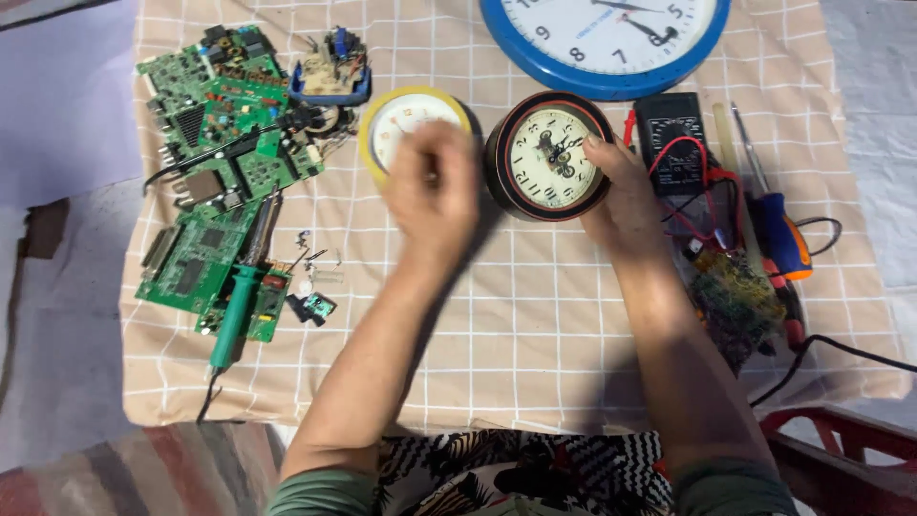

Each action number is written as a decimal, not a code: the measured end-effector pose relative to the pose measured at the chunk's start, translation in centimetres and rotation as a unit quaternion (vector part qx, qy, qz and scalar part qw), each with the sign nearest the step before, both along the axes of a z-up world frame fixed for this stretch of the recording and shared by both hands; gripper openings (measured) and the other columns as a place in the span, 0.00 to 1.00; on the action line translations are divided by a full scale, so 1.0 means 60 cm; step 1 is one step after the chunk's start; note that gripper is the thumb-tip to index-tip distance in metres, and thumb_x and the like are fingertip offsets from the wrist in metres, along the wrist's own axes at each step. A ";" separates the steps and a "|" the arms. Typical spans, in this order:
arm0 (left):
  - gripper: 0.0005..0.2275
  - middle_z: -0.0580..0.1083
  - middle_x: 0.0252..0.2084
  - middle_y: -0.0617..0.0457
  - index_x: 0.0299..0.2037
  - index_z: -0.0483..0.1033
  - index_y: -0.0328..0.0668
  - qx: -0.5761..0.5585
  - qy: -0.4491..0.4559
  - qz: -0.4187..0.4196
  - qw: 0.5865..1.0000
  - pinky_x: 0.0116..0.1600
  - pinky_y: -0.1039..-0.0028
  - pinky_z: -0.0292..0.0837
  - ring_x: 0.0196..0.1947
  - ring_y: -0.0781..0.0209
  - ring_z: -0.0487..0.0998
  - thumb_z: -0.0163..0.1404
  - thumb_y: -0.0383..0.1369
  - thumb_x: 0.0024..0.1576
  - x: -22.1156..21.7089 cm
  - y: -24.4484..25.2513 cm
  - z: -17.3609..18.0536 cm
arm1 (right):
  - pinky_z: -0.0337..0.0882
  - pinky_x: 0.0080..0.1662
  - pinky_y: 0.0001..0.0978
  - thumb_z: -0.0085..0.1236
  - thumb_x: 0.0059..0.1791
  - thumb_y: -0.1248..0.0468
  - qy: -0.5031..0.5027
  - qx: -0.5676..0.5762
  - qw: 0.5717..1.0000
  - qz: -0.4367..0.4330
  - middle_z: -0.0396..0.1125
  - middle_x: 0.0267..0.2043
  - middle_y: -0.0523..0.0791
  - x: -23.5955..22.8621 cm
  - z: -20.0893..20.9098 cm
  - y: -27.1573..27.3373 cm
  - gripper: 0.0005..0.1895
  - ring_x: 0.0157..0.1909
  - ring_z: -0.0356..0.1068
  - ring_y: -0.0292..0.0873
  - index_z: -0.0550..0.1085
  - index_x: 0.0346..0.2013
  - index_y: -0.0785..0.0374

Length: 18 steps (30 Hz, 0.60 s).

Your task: The person assembles a large blue wall clock by attaching the hands and placing a black component on the face. They then use a multimeter and screwdriver to work on a small electronic device. Finally, they open the back of a small black alarm clock and use a screwdriver to adjust the internal mechanism.

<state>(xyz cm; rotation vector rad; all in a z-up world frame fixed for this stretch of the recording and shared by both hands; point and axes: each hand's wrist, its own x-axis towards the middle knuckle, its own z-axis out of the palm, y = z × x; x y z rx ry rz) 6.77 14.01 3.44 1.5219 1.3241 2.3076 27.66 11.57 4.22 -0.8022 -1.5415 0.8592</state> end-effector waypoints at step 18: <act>0.23 0.79 0.45 0.45 0.59 0.70 0.34 -0.230 -0.373 -0.509 0.741 0.54 0.69 0.77 0.46 0.58 0.82 0.65 0.30 0.56 0.104 -0.007 -0.093 | 0.84 0.44 0.38 0.67 0.46 0.60 0.321 -0.251 0.911 -0.059 0.74 0.43 0.53 -0.019 0.044 0.019 0.25 0.40 0.79 0.46 0.72 0.54 0.65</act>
